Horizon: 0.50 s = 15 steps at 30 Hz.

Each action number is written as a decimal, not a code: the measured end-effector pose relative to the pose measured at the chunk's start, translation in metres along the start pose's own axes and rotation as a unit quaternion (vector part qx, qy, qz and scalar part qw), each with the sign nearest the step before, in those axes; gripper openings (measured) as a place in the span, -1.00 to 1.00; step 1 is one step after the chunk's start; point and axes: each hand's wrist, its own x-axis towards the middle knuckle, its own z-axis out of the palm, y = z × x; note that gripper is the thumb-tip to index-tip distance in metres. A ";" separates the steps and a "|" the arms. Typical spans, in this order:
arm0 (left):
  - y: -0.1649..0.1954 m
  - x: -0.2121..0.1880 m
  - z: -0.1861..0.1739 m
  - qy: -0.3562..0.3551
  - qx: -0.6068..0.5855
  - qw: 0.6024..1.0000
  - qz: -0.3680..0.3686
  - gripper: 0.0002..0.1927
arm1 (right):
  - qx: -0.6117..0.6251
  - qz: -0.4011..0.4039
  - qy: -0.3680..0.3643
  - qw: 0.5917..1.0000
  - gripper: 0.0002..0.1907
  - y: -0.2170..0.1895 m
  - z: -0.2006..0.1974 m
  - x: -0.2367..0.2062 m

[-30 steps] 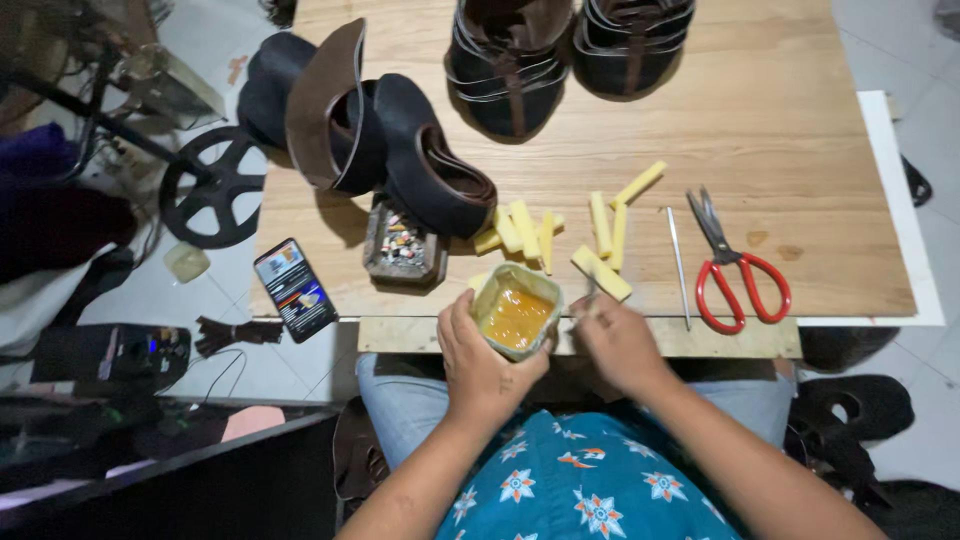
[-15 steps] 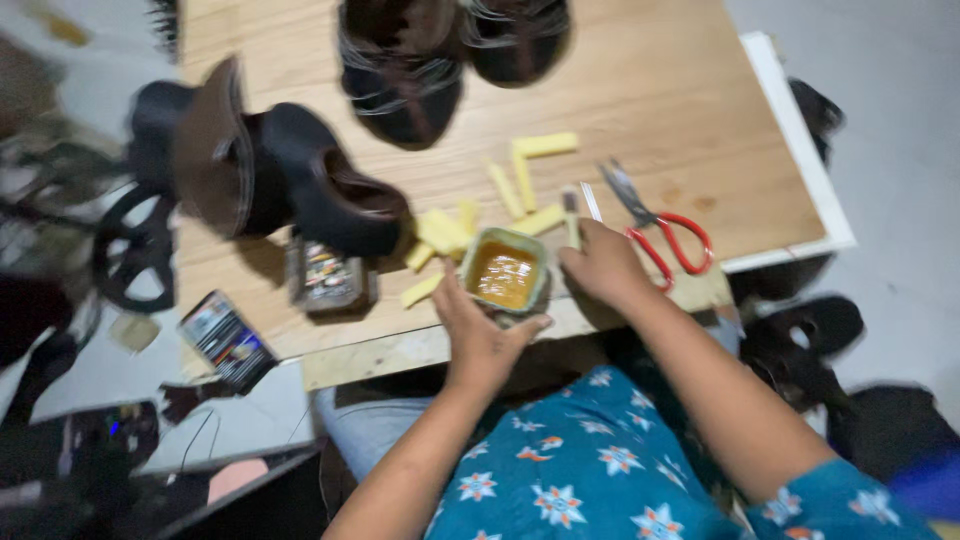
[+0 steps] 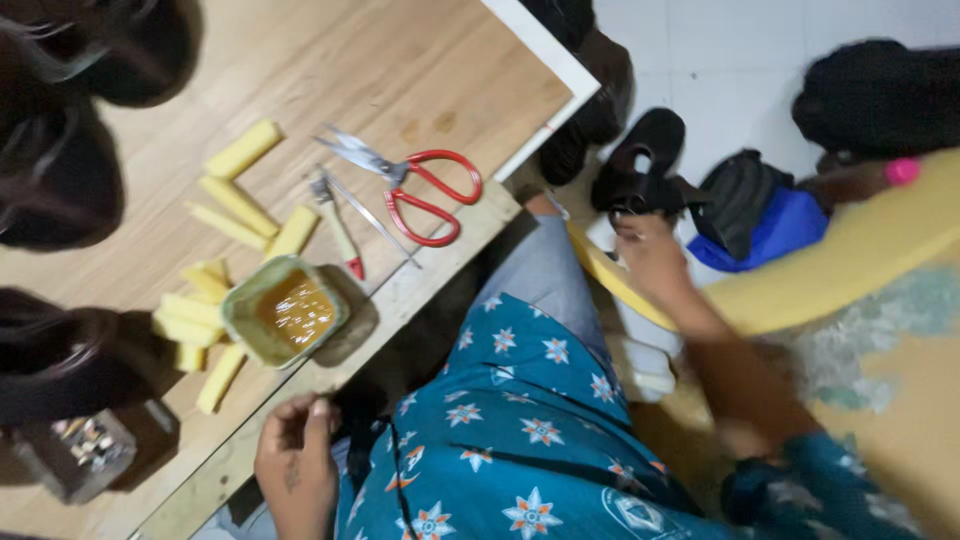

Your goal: The person sits at a workbench and trims the edge of a brown shoe upper with scissors, then works along the edge with a small hand tool. They turn the upper over while working, set it on a stack of finished uppers, and later pour liquid from a plastic jug into a small container of glue.

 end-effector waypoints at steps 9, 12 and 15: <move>-0.054 -0.002 -0.028 -0.043 0.130 0.984 -0.115 -0.66 | -0.253 0.276 -0.346 0.860 -0.73 0.096 -0.076 -0.091; -0.042 0.000 -0.019 -0.073 0.189 0.974 -0.101 -0.67 | -0.220 0.241 -0.381 0.865 -0.62 0.070 -0.045 -0.115; -0.015 0.003 -0.001 -0.114 0.264 0.957 -0.026 -0.74 | -0.259 0.155 -0.289 0.908 -0.57 0.041 -0.011 -0.137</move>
